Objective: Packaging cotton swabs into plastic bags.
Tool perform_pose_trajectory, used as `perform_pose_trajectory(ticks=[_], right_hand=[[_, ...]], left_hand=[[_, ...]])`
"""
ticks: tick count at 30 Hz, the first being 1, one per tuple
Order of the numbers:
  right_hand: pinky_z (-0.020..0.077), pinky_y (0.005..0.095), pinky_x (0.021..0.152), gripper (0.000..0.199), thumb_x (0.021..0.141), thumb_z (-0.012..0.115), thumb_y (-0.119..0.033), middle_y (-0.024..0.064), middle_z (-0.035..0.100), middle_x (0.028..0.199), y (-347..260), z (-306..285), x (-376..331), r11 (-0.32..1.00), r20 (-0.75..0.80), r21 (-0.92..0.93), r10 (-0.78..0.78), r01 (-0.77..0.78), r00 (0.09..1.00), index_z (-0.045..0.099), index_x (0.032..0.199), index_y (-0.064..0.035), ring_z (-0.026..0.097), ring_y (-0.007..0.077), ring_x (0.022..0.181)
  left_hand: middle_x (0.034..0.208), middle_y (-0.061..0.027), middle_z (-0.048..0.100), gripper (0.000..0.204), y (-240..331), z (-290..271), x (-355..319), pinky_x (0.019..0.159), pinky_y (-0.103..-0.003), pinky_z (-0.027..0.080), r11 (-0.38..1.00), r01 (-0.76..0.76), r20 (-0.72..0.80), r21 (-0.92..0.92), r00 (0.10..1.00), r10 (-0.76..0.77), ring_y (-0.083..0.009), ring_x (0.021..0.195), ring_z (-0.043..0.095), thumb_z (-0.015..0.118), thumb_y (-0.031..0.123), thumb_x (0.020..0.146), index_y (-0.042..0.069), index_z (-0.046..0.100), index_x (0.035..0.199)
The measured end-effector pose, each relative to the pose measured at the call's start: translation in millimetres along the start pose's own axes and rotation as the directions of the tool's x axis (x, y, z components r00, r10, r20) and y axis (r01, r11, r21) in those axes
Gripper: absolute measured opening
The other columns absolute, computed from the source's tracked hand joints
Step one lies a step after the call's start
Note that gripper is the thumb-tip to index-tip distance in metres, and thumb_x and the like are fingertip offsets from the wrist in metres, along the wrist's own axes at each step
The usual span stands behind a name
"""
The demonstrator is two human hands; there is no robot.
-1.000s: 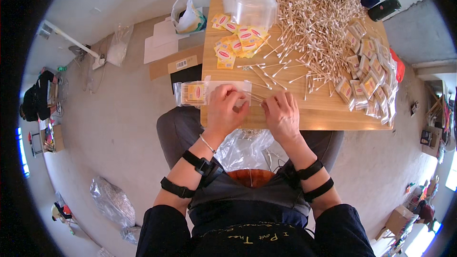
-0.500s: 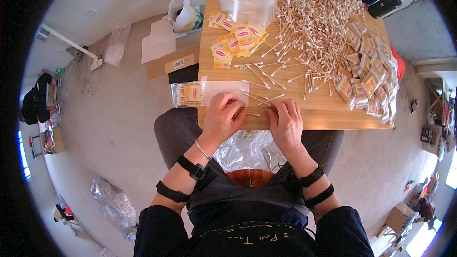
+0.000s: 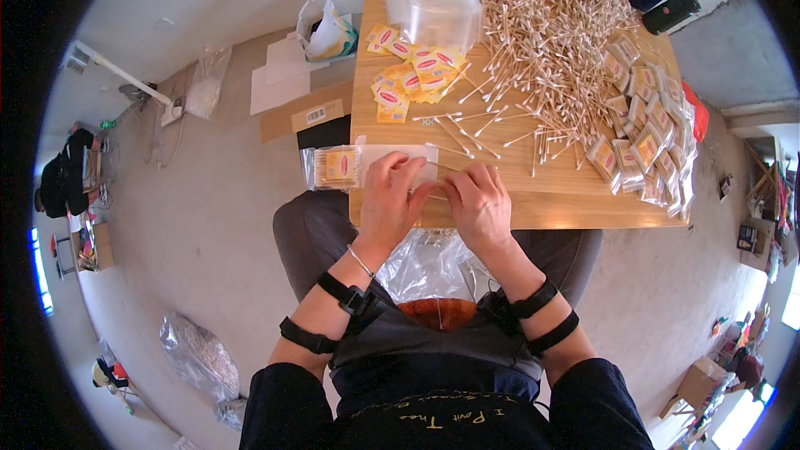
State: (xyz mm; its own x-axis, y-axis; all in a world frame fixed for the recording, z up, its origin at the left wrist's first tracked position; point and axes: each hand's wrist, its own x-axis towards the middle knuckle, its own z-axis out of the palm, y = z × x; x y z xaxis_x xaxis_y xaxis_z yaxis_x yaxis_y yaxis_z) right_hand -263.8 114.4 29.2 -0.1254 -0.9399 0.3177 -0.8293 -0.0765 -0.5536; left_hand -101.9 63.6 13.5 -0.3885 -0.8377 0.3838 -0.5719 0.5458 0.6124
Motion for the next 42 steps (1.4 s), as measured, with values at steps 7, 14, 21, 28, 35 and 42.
perform_pose_trajectory(ticks=[7,14,21,28,35,42], right_hand=[[0.0488,0.0425,0.076,0.012,0.079,0.068,-0.010,0.0096,0.056,0.091,15,3,34,0.997,0.026,-0.065,0.053,-0.052,0.998,0.063,0.089,-0.0067,0.056,0.0317,0.089],[0.0468,0.0433,0.078,0.015,0.081,0.066,-0.011,0.0123,0.055,0.092,17,1,25,0.991,0.056,-0.136,0.013,-0.006,0.998,0.060,0.093,-0.0047,0.054,0.0323,0.091],[0.0461,0.0426,0.075,0.010,0.079,0.065,-0.009,0.0111,0.055,0.087,-6,-20,-42,0.994,0.226,0.030,-0.113,0.110,0.968,0.060,0.087,-0.0060,0.055,0.0309,0.087],[0.0477,0.0402,0.076,0.017,0.077,0.065,-0.008,0.0086,0.056,0.089,8,-26,-38,0.996,0.175,0.041,-0.086,0.080,0.981,0.065,0.094,-0.0075,0.056,0.0300,0.088],[0.0498,0.0399,0.079,0.022,0.076,0.070,-0.003,0.0096,0.057,0.097,41,-27,-5,0.998,0.030,-0.058,-0.005,0.007,1.000,0.067,0.097,-0.0071,0.057,0.0315,0.091],[0.0488,0.0420,0.081,0.014,0.078,0.064,-0.001,0.0132,0.055,0.095,48,-25,-9,0.987,-0.023,-0.086,0.135,-0.137,0.991,0.062,0.092,-0.0050,0.056,0.0343,0.093]], left_hand=[[0.117,-0.0098,0.054,0.036,2,-1,1,0.088,-0.043,0.045,0.991,-0.051,0.072,0.122,0.997,0.042,-0.0319,0.103,0.054,0.075,0.024,0.079,0.013,0.065,0.112],[0.118,-0.0103,0.054,0.034,4,4,3,0.090,-0.045,0.044,0.984,-0.058,0.080,0.167,0.996,0.045,-0.0322,0.104,0.054,0.074,0.024,0.081,0.015,0.065,0.112],[0.118,-0.0112,0.053,0.028,0,5,2,0.090,-0.046,0.043,0.990,-0.055,0.064,0.133,0.997,0.047,-0.0335,0.106,0.053,0.072,0.024,0.084,0.012,0.062,0.107],[0.119,-0.0104,0.054,0.022,-2,10,0,0.089,-0.045,0.041,0.993,-0.036,0.034,0.114,0.999,0.032,-0.0319,0.108,0.053,0.070,0.024,0.086,0.010,0.060,0.099],[0.114,-0.0108,0.054,0.020,3,8,3,0.087,-0.044,0.041,0.992,-0.037,0.019,0.118,0.999,0.035,-0.0320,0.104,0.054,0.072,0.021,0.084,0.009,0.058,0.093],[0.115,-0.0113,0.055,0.017,2,5,3,0.088,-0.044,0.041,0.993,-0.044,0.027,0.110,0.999,0.041,-0.0322,0.105,0.054,0.072,0.020,0.084,0.009,0.059,0.088]])
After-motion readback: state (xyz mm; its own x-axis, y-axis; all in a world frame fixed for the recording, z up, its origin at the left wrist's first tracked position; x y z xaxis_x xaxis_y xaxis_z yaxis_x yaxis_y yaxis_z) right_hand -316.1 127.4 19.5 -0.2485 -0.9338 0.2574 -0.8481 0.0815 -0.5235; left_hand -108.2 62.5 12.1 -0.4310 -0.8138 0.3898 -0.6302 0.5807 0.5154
